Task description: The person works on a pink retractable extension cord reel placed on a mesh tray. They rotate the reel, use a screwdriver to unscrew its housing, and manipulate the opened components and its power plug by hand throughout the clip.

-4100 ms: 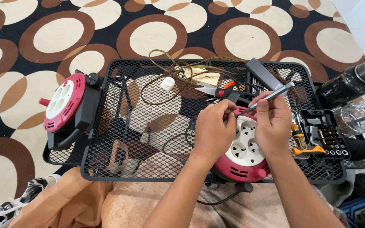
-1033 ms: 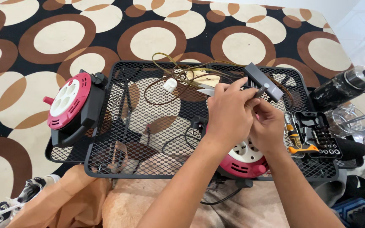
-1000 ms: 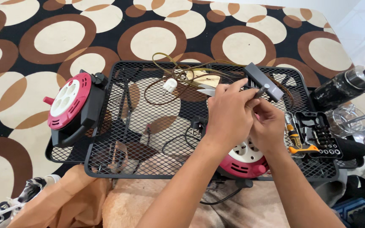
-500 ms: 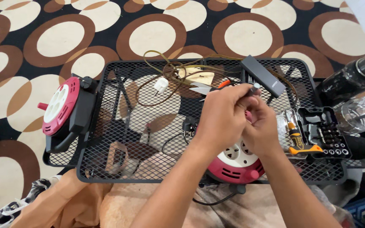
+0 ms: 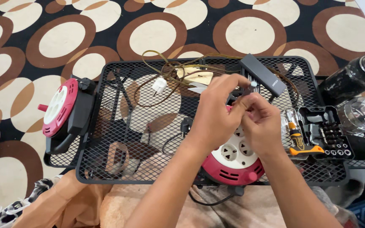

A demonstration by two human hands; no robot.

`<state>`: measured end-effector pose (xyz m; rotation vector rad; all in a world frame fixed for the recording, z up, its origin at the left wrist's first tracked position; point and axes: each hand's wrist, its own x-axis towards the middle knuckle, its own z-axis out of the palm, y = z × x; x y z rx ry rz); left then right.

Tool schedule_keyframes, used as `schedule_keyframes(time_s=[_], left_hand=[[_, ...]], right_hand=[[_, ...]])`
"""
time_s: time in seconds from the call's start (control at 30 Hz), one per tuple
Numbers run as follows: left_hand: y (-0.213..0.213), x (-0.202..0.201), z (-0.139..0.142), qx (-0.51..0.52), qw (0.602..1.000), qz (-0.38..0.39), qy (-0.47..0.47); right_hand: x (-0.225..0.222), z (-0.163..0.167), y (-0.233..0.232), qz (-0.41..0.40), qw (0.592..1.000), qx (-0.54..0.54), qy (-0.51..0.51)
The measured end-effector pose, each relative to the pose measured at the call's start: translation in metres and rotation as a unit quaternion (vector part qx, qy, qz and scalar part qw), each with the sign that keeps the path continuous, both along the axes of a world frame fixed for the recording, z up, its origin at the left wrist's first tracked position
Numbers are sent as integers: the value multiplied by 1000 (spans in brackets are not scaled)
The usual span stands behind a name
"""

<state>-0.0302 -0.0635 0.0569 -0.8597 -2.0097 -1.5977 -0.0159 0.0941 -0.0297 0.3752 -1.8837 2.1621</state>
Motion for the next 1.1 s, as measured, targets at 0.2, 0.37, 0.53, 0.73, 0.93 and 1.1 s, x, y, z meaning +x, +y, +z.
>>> schedule_keyframes(time_s=[0.2,0.37,0.53,0.73,0.93,1.1], left_hand=[[10,-2,-7,31,998,-11,-48],[24,-9,-13,6,995,-56,-79],[34,-10,-13,104,972,-113,-177],[27,-3,-14,59,998,-33,-1],[39,-3,-14,58,997,-41,-31],[42,-7,-15,45,997,-48,-40]], right_hand=[[1,-1,6,-20,999,38,-4],[-2,-1,19,-1,999,46,5],[-4,2,30,-17,999,25,-46],[2,3,42,-39,998,51,14],[-3,1,51,-6,997,59,47],[-6,-4,60,-13,993,116,-9]])
